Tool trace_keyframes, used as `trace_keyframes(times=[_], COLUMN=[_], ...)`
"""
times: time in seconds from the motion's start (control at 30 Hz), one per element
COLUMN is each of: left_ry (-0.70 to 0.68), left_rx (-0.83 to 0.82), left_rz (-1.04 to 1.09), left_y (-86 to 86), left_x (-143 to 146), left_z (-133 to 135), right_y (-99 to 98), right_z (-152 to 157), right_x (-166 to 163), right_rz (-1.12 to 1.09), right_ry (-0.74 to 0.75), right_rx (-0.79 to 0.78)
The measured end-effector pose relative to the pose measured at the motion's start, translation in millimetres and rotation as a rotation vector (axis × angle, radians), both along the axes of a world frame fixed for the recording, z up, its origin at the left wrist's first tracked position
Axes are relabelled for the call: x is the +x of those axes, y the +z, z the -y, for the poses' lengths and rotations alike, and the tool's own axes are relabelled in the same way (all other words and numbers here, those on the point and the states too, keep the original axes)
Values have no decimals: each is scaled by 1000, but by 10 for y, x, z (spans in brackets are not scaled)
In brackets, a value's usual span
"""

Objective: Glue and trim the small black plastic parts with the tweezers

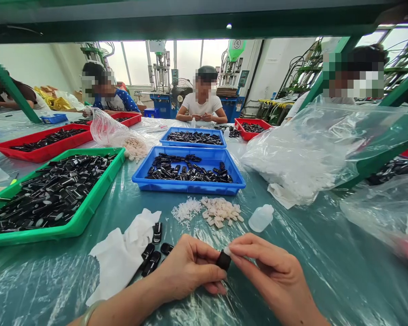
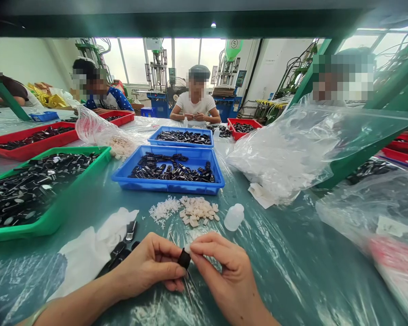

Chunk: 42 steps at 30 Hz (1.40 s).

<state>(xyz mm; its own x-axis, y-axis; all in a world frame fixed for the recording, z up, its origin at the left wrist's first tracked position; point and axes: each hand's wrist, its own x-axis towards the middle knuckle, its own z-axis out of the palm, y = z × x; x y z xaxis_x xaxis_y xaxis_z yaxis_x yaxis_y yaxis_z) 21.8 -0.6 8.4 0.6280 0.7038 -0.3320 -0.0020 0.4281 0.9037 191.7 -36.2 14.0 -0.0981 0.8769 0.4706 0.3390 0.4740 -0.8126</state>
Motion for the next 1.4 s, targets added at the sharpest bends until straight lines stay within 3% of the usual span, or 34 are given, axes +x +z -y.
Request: trace_keyframes(times=[0.87,1.4], left_ry=[-14,-26], left_rx=[110,151], left_rz=[-62,-121], left_y=[-19,-9], left_x=[-20,-33], left_z=[12,10], right_y=[11,29], right_z=[1,0], right_x=[6,-7], right_rz=[158,173], right_ry=[122,165], right_rx=[0,-98])
